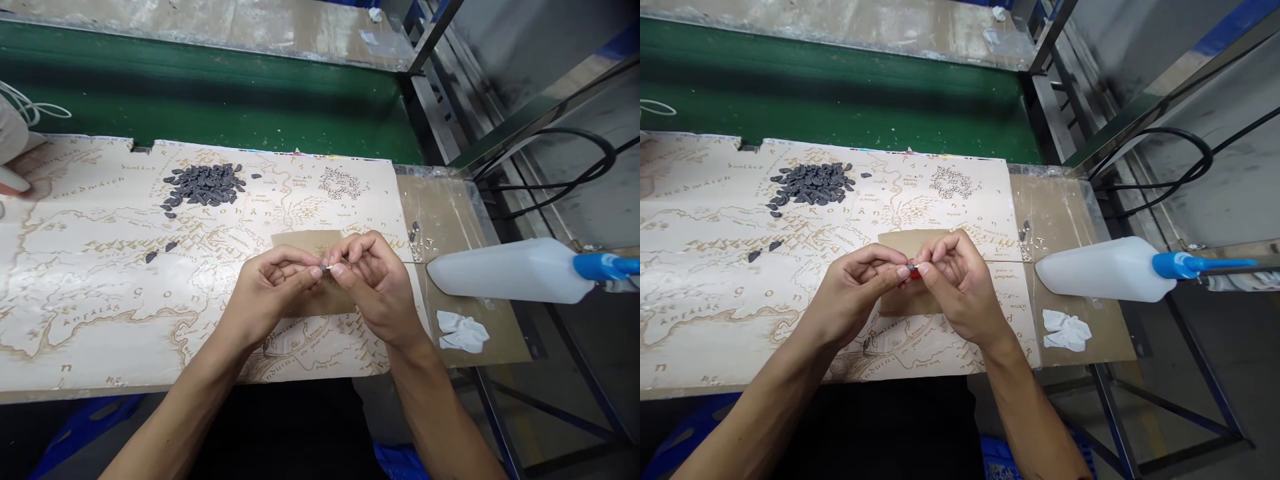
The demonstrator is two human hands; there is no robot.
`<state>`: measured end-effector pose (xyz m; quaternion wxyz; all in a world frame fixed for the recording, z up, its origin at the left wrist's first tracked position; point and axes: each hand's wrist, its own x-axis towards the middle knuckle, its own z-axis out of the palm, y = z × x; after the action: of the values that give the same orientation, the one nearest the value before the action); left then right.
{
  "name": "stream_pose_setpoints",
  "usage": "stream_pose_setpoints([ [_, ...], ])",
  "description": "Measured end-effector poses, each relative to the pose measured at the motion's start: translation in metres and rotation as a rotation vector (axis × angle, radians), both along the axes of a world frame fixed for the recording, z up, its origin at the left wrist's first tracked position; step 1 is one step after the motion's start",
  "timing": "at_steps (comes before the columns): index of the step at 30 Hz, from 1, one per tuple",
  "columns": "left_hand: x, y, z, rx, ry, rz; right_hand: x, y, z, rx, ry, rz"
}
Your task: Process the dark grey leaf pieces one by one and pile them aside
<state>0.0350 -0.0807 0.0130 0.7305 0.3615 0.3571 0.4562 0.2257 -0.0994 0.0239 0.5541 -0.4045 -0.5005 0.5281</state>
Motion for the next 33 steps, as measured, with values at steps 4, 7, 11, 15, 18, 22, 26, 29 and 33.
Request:
stream_pose_setpoints([
  [4, -0.001, -0.001, 0.000, 0.004, 0.034, 0.012, -0.001, 0.000, -0.001, 0.001, -0.034, 0.007],
  [7, -0.001, -0.002, 0.000, 0.010, 0.063, 0.037, -0.002, -0.001, -0.002, -0.003, -0.041, 0.010],
  [11, 0.000, -0.005, 0.002, 0.035, 0.110, 0.083, -0.004, -0.001, -0.004, -0.004, -0.037, 0.013],
  [15, 0.000, -0.007, 0.005, 0.076, 0.176, 0.124, -0.006, -0.001, -0.005, 0.000, -0.028, 0.025],
  [18, -0.001, -0.006, 0.007, 0.105, 0.214, 0.140, -0.008, 0.000, -0.004, 0.001, -0.025, 0.033],
  [22, -0.003, -0.006, 0.007, 0.115, 0.234, 0.151, -0.009, 0.002, -0.003, 0.007, -0.031, 0.034],
  [26, -0.004, -0.007, 0.005, 0.097, 0.233, 0.158, -0.012, 0.003, -0.004, -0.010, -0.032, 0.033],
  [29, -0.002, -0.008, 0.005, 0.096, 0.217, 0.166, -0.015, 0.002, -0.002, -0.015, -0.035, 0.014],
  [33, -0.003, -0.004, 0.007, 0.105, 0.203, 0.167, -0.009, 0.008, 0.001, 0.000, -0.096, -0.064],
])
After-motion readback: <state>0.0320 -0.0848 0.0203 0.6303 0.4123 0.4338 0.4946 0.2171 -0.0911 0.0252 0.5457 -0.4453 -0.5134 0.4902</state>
